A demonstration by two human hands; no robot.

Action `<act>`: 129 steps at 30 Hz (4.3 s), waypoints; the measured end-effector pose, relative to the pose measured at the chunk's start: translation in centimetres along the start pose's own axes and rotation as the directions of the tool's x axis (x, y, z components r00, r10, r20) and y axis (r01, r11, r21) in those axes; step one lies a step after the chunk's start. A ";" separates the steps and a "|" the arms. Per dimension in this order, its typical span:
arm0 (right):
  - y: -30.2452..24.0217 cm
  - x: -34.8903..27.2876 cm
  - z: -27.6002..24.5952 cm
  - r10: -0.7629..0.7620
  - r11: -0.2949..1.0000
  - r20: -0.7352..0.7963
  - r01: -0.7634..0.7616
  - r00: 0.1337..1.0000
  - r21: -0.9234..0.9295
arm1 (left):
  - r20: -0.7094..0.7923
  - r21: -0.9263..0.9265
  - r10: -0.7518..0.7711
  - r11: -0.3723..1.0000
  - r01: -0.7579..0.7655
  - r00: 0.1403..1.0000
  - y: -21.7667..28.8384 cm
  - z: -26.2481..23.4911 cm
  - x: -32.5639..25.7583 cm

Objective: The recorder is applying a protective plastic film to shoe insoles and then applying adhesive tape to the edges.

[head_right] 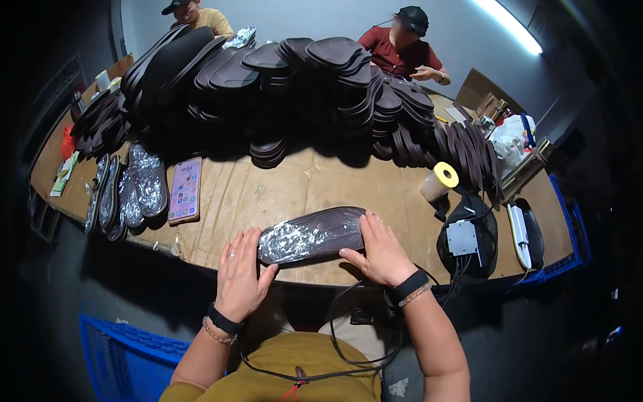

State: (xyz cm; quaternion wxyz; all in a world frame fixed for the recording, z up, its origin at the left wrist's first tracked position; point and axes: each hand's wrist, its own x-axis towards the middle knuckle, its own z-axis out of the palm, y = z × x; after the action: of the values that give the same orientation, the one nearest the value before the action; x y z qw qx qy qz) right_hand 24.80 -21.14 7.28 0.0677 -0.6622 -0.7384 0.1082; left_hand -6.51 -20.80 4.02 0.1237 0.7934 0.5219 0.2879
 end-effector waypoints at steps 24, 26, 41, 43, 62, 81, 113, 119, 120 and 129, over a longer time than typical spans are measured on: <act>-3.1 -0.3 -0.4 -0.339 0.938 0.147 0.324 0.929 0.120 | 0.272 0.135 0.165 0.969 -0.207 0.948 3.6 0.9 2.6; -2.1 -0.3 -1.2 -0.243 0.969 0.102 0.236 0.965 0.076 | 0.282 0.133 0.148 0.973 -0.191 0.948 3.6 0.8 2.6; 2.1 -2.5 -0.7 -0.053 0.995 0.109 0.062 0.993 -0.079 | 0.282 0.225 0.096 0.961 -0.163 0.955 5.8 0.3 3.3; 1.5 -2.3 -1.2 -0.060 0.992 0.111 0.071 0.992 -0.103 | 0.245 0.185 0.212 0.948 -0.260 0.946 7.8 0.4 4.2; 1.2 -0.9 -4.1 -0.209 0.967 0.066 0.216 0.976 -0.132 | 0.291 0.015 0.240 0.967 -0.255 0.926 6.2 2.3 5.5; -4.9 -2.1 -8.6 -0.616 0.787 -0.343 0.528 0.709 -0.319 | -0.105 -0.134 -0.066 0.990 0.051 0.992 -1.8 -6.8 2.9; -1.0 -6.2 -11.4 -0.290 0.887 -0.249 0.357 0.924 0.293 | -0.482 -0.055 -0.414 0.894 0.445 0.772 -12.6 -10.3 1.1; -3.0 -6.0 -15.9 -0.477 0.802 -0.417 0.577 0.774 0.153 | -0.227 -0.082 -0.187 0.982 0.173 0.956 -3.6 -8.2 1.9; -4.8 -6.3 -17.0 -0.594 0.719 -0.421 0.687 0.686 0.105 | -0.165 -0.136 -0.203 0.974 0.182 0.965 -2.1 -7.5 2.5; -10.6 -5.9 -18.1 -0.840 0.345 -0.524 0.883 0.140 -0.317 | 0.002 -0.242 -0.019 0.970 0.019 1.000 -0.3 -0.6 0.5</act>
State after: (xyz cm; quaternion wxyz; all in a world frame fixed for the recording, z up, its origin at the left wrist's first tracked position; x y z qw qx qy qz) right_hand 19.67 -26.80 27.64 0.3729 -0.1103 -0.9098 -0.1452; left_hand -6.99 -20.27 4.53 0.2223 0.7674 0.4903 0.3483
